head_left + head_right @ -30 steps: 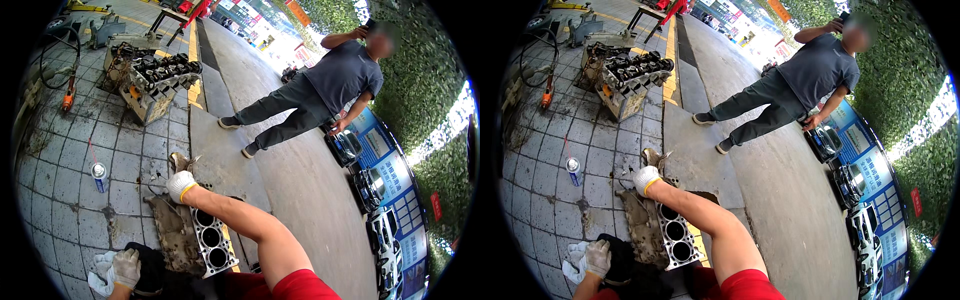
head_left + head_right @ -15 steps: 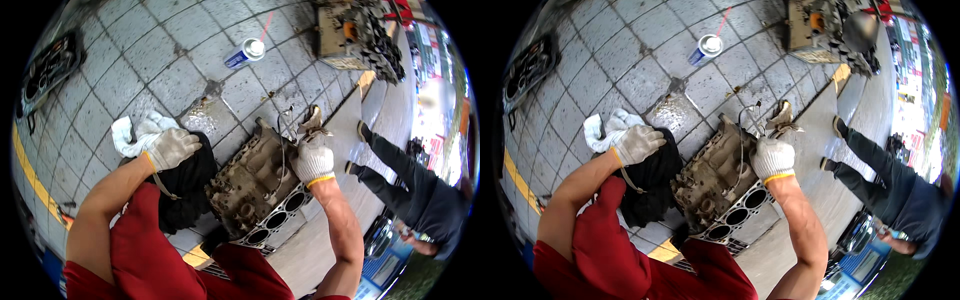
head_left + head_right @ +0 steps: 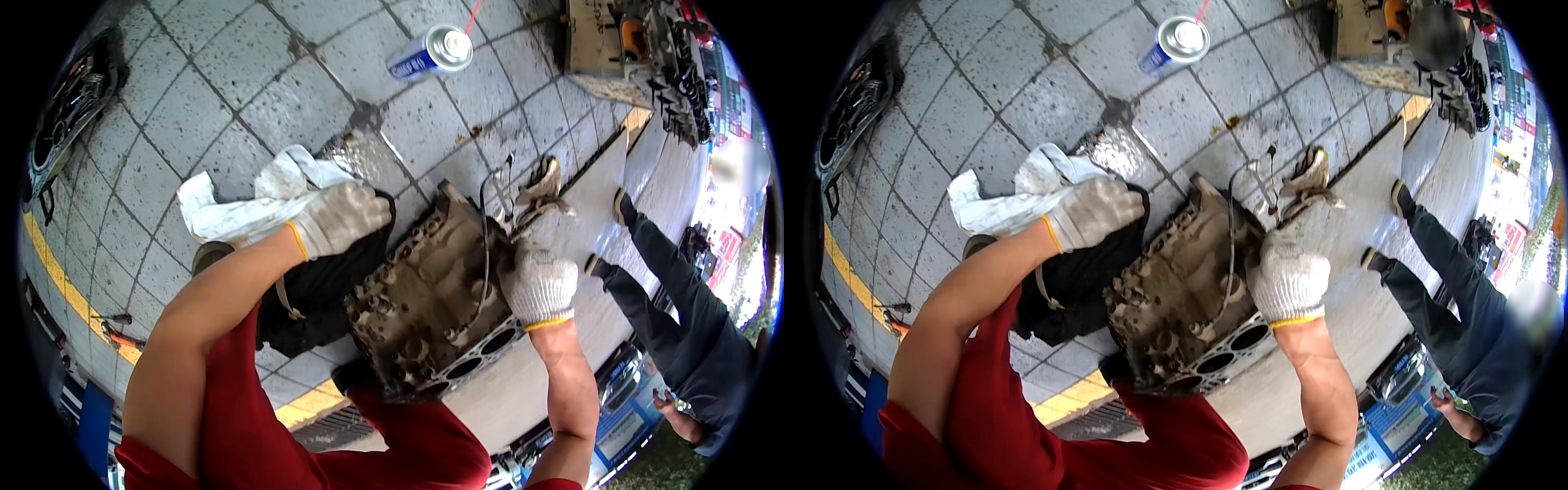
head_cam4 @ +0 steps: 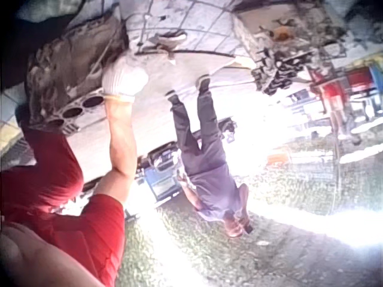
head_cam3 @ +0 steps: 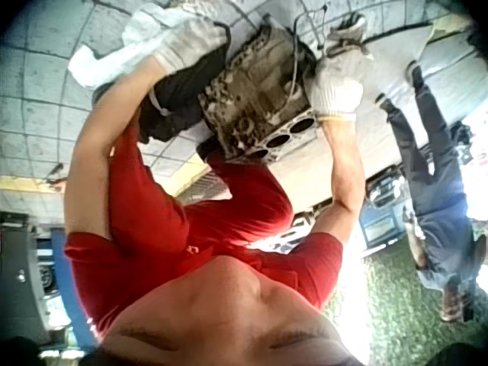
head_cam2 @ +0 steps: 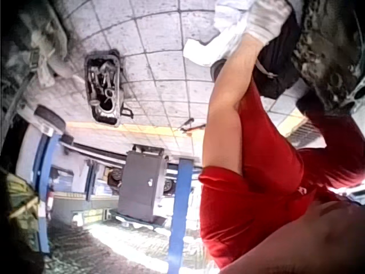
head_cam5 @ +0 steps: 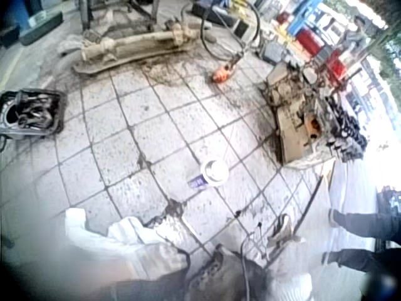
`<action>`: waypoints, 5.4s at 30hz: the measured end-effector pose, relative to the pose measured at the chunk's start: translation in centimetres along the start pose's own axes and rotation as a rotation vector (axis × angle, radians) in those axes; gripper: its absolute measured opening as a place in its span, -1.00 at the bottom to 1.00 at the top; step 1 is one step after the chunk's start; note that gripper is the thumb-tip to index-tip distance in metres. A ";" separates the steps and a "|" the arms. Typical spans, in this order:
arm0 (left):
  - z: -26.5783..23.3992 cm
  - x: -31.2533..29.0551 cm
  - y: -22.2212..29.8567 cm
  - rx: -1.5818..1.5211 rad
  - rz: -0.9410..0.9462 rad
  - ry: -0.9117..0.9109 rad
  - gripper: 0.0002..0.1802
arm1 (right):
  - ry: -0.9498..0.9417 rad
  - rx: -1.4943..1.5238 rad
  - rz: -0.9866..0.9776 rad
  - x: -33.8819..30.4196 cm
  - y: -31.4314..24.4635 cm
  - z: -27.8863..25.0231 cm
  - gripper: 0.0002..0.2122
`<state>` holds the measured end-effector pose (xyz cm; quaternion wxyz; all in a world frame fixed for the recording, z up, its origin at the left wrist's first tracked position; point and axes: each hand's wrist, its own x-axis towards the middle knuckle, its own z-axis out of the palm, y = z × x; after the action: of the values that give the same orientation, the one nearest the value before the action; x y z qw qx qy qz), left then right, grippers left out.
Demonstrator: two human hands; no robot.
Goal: The person puts on gloves and cleans a large metal engine block using a white cloth. They wipe the exterior and interior surfaces, turning the part over to access different sides, and place it on the floor.
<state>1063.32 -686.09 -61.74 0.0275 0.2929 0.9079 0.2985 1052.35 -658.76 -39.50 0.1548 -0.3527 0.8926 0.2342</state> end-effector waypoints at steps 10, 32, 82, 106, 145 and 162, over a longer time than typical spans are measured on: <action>-5.1 0.4 6.0 -0.098 -0.375 -0.136 -0.61 | 0.122 0.826 0.601 -6.4 5.8 -7.5 -0.53; -8.9 -6.7 32.9 -1.609 -2.045 0.543 -0.23 | -0.498 1.253 0.750 -6.2 12.5 11.1 -0.34; -19.3 -8.5 44.3 -0.847 -1.654 -0.372 -0.16 | -0.677 1.027 0.687 -15.8 11.0 -7.0 -0.56; -13.2 -21.0 31.7 -1.048 -2.091 -0.285 -0.09 | -0.628 0.542 -0.005 8.8 -10.4 5.7 -0.48; -33.8 -18.8 27.0 -0.753 -1.143 -0.109 -0.54 | 0.229 2.104 1.028 -21.5 -41.6 -16.4 -0.69; -31.2 -19.3 20.6 -0.372 -0.407 -0.396 -0.66 | 0.455 1.554 0.400 -24.0 -33.6 -14.0 -0.86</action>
<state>1082.91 -699.72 -27.08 0.3152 0.1480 0.8548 0.3847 1091.26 -674.34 -27.53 0.1252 -0.0191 0.8554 -0.5022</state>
